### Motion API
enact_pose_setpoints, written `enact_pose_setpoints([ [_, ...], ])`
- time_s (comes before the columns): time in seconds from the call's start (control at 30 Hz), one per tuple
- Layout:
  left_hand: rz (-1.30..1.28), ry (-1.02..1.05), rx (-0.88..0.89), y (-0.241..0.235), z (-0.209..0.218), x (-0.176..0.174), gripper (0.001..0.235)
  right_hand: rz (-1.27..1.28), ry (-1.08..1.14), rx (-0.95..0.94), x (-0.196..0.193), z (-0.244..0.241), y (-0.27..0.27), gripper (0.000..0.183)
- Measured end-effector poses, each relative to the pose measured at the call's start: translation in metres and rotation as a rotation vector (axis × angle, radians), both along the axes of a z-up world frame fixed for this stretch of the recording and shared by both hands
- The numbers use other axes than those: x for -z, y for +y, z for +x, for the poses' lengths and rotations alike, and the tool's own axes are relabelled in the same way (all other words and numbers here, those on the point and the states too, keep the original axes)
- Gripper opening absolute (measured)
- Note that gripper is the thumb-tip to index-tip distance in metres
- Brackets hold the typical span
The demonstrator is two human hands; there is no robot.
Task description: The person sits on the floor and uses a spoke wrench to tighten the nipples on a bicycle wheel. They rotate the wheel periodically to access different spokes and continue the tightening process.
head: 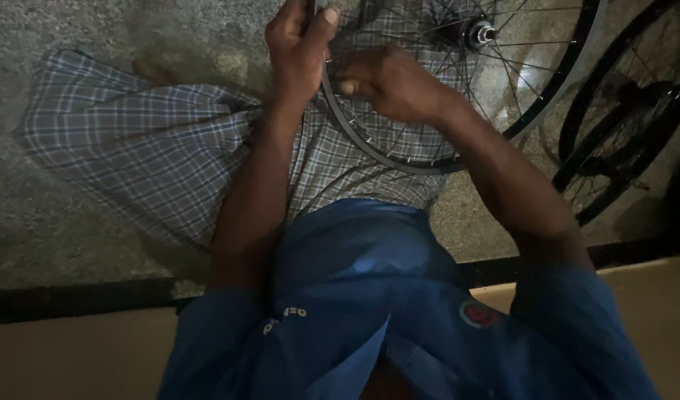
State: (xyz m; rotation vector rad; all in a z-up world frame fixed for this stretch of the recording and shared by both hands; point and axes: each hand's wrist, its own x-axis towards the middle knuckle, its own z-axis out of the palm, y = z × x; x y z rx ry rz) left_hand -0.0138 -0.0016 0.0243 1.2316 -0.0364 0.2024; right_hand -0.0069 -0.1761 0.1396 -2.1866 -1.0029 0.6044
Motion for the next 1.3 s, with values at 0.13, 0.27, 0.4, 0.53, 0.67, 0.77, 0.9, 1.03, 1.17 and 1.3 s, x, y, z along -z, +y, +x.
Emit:
enact_pose_setpoints([
  [0.13,-0.017,-0.039,0.012,0.0,0.0,0.004,0.024,-0.391,0.089,0.144,-0.002,0.003,0.015,0.019],
  [0.27,-0.017,-0.043,0.008,0.003,0.002,0.011,0.027,-0.321,0.043,0.146,0.004,0.002,0.014,0.015],
  [0.4,0.056,-0.051,-0.01,0.001,0.006,0.016,0.026,-0.099,-0.238,0.125,0.015,-0.002,-0.002,0.007],
  [0.53,-0.018,-0.147,0.007,0.002,0.003,0.018,0.027,0.006,-0.254,0.037,0.018,-0.012,-0.014,0.016],
  [0.67,0.014,-0.141,-0.027,0.0,0.003,0.011,0.024,0.225,-0.607,0.103,0.001,-0.021,-0.018,0.02],
  [0.77,-0.019,-0.095,-0.016,-0.003,-0.008,0.009,0.019,0.135,-0.723,0.177,-0.008,-0.025,-0.02,0.022],
  [0.9,-0.082,-0.093,0.021,-0.005,-0.009,-0.002,0.039,0.016,-0.818,0.171,-0.017,-0.022,-0.019,0.026],
  [1.03,-0.087,-0.057,0.023,-0.004,-0.001,0.0,0.033,0.043,-0.736,0.144,-0.01,-0.023,-0.008,0.027],
  [1.17,-0.126,-0.1,0.031,-0.003,0.005,-0.002,0.024,-0.032,-0.584,0.103,-0.008,-0.024,0.003,0.022],
  [1.3,-0.111,-0.063,0.027,-0.001,-0.003,-0.012,0.025,-0.06,-0.44,0.067,-0.014,-0.023,-0.005,0.04],
])
